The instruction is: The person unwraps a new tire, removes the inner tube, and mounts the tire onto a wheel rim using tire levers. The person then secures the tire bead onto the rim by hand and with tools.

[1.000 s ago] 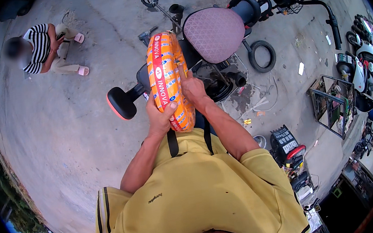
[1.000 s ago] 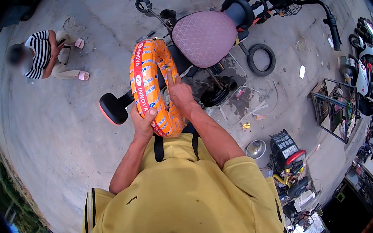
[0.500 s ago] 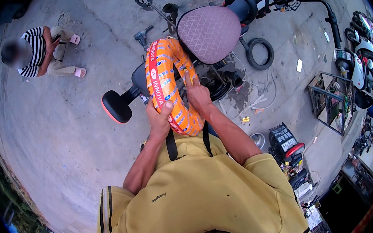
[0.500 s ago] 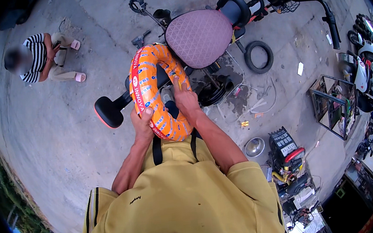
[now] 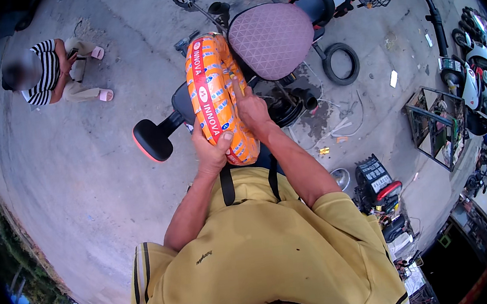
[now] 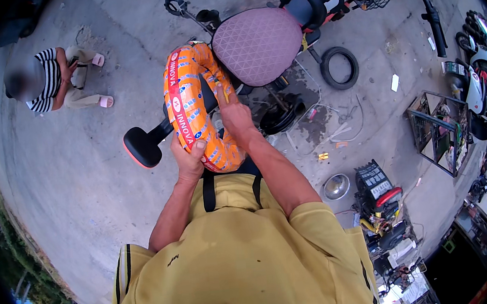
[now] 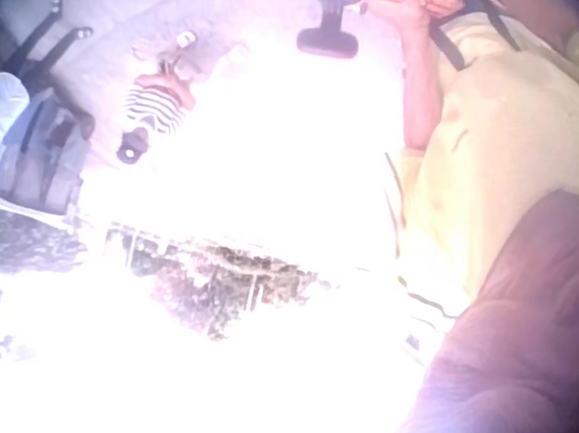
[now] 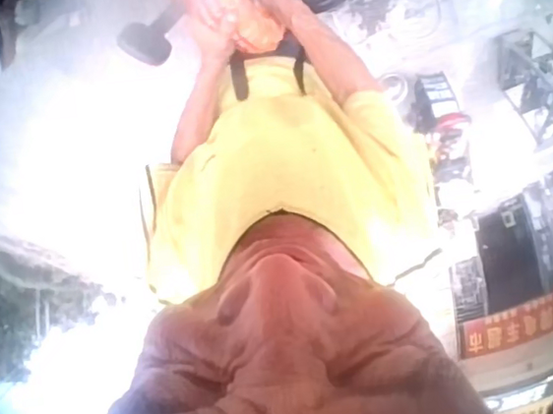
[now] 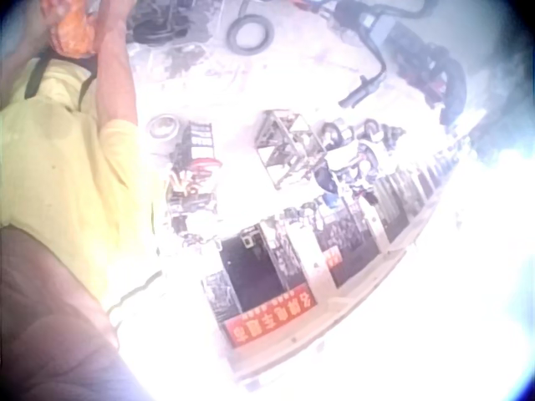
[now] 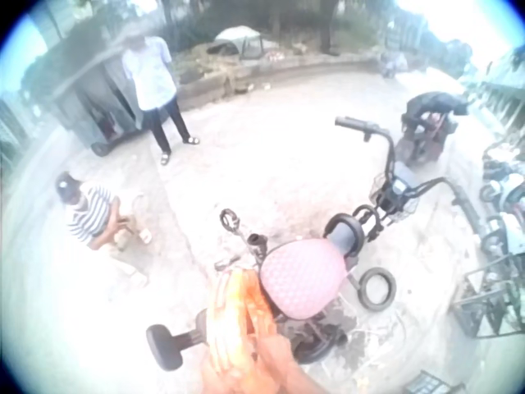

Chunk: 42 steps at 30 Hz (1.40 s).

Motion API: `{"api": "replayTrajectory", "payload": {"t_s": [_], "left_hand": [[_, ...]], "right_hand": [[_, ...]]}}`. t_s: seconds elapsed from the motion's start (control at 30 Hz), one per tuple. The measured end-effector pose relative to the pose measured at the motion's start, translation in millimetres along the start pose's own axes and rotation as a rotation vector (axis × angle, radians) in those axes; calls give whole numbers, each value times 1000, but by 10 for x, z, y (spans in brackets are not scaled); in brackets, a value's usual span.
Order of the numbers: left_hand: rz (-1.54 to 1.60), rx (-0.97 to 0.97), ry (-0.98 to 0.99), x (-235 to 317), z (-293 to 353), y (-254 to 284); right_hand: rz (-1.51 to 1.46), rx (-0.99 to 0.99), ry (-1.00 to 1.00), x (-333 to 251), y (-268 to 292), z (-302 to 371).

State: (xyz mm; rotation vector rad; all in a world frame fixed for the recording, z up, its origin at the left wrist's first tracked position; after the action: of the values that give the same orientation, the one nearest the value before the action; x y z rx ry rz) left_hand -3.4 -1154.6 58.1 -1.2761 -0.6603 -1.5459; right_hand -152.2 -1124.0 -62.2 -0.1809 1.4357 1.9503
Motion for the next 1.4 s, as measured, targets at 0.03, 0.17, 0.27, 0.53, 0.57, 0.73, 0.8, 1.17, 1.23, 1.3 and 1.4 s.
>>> {"api": "replayTrajectory", "payload": {"t_s": [0.03, 0.17, 0.27, 0.53, 0.57, 0.73, 0.8, 1.17, 1.23, 1.3, 1.4], "left_hand": [[12, -7, 23, 32, -9, 5], [-2, 14, 38, 30, -39, 53], [10, 10, 39, 22, -29, 34], [13, 12, 5, 10, -28, 44], [2, 11, 14, 16, -24, 50], [1, -3, 36, 26, -26, 44], [10, -8, 27, 2, -40, 61], [15, -8, -20, -64, -70, 94], [-17, -15, -8, 4, -59, 71], [-19, -11, 5, -5, -59, 83], [21, 9, 10, -60, -26, 113]], "right_hand": [[-1, 27, 10, 24, -41, 13], [-49, 6, -21, 1, -14, 67], [-31, 1, -9, 0, -14, 84], [23, 52, 33, 19, -51, 118], [30, 56, 44, 19, -46, 125], [6, 25, 61, 7, -14, 159], [25, 29, 65, 16, -40, 150], [69, -83, -8, 142, -60, 298], [89, -63, 49, 101, -34, 266], [98, -56, 54, 71, -54, 259], [94, -46, -6, 86, -97, 282]]}}
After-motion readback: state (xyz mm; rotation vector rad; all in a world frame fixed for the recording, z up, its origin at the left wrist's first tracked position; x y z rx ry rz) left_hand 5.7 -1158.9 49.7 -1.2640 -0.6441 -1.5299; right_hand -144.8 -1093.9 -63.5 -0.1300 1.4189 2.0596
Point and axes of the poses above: each hand's wrist, its own z-axis away from the middle knuckle, its own y-axis out of the back of the hand, x = y × z, the point moved 4 cm from there along -z, towards the middle knuckle
